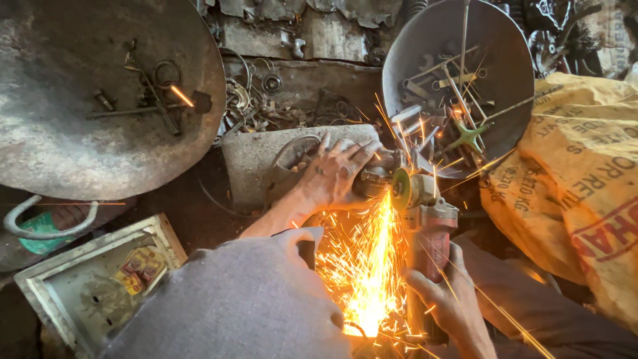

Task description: The person sits on the floor holding a small metal engine component and repeatedly works on it with a long metal rod, scraping and tapping its surfaces. They pick up an angle grinder and grind the part, producing sparks, then resume scraping and repositioning the component with the rod and hands.

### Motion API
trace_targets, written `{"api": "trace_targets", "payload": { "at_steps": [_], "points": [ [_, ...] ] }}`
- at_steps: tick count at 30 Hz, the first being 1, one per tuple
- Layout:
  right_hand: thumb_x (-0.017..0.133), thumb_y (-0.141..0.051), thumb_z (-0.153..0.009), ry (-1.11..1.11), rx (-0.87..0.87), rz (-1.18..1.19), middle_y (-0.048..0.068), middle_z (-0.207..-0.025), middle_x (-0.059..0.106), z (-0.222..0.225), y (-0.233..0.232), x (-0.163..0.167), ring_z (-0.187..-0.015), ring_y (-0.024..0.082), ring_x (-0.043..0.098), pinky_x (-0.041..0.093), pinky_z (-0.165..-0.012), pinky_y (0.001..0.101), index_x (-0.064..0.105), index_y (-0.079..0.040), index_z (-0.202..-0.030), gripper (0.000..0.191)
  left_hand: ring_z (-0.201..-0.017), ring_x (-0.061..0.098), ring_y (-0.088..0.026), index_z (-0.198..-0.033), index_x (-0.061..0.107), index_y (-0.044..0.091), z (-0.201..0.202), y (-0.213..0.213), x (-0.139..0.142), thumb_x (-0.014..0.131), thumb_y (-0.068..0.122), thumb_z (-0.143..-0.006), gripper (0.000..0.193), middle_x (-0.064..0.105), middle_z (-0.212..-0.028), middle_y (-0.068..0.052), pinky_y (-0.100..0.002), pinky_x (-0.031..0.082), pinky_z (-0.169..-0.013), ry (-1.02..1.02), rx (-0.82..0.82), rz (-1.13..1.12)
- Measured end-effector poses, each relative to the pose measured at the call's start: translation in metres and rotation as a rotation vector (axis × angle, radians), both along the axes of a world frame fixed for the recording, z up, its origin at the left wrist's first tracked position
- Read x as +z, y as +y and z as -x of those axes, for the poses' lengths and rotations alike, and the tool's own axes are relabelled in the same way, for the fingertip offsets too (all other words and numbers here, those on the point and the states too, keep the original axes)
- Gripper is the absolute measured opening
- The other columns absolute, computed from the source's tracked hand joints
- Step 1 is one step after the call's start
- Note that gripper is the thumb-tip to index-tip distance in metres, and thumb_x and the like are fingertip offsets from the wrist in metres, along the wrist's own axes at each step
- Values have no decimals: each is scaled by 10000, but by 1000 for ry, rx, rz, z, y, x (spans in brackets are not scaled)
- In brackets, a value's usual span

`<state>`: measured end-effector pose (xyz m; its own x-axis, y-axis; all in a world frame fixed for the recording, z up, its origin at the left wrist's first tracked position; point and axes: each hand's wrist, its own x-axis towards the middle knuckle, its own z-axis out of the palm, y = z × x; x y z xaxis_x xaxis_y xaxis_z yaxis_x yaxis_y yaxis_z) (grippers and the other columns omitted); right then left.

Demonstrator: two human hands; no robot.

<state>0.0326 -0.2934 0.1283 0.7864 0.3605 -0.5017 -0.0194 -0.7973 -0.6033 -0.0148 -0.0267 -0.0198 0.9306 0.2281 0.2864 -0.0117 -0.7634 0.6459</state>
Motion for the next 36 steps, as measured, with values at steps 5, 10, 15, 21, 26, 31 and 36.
{"api": "trace_targets", "payload": {
  "at_steps": [5, 10, 15, 21, 26, 31, 36],
  "points": [
    [841, -338, -662, -47, -4, 219, 138, -974, 737, -3, -3, -4, -861, 232, 706, 555, -789, 399, 513, -84, -1280, 744, -1371, 502, -485, -1601, 374, 173, 2, 0, 4, 426, 675, -926, 843, 520, -1561, -134, -729, 183, -1196, -6, -4, -4],
    [835, -312, -648, -29, 15, 86, 163, -988, 731, -4, -7, -8, -862, 241, 680, 565, -770, 403, 535, -59, -1246, 715, -1393, 504, -472, -1616, 375, 184, 4, 2, 10, 394, 625, -970, 782, 518, -1586, -122, -728, 183, -1216, -24, -2, 0],
    [822, -305, -665, -52, -2, 212, 157, -986, 739, -6, -7, -7, -850, 245, 705, 568, -777, 412, 533, -70, -1256, 699, -1416, 506, -458, -1631, 376, 196, 1, 1, 8, 362, 575, -1014, 724, 516, -1611, -109, -728, 183, -1236, -34, -6, 4],
    [858, -327, -654, -56, 17, 119, 163, -999, 753, -5, -3, -3, -881, 243, 683, 551, -816, 400, 550, -55, -1217, 697, -1443, 508, -442, -1649, 378, 209, 5, -1, 6, 324, 514, -1068, 659, 514, -1640, -93, -727, 183, -1259, -53, -15, 38],
    [842, -327, -655, -18, -18, 118, 156, -1016, 752, -2, 0, 0, -888, 238, 709, 561, -815, 399, 524, -69, -1269, 738, -1372, 497, -460, -1594, 374, 158, 4, 0, 15, 427, 655, -907, 849, 487, -1573, -126, -713, 173, -1192, -44, -17, -3],
    [842, -320, -661, -29, -11, 141, 171, -1041, 753, -2, 3, 2, -918, 267, 701, 557, -839, 417, 537, -62, -1283, 740, -1358, 491, -465, -1581, 371, 146, 3, 0, 20, 465, 669, -886, 875, 475, -1561, -132, -703, 164, -1176, -24, -20, 16],
    [844, -349, -642, -57, 5, 182, 165, -1078, 742, -3, 4, 3, -956, 279, 720, 550, -857, 421, 500, -90, -1341, 822, -1386, 488, -458, -1596, 369, 154, 2, 1, 17, 456, 597, -929, 805, 479, -1580, -123, -698, 165, -1194, -36, -22, 2]
  ]
}}
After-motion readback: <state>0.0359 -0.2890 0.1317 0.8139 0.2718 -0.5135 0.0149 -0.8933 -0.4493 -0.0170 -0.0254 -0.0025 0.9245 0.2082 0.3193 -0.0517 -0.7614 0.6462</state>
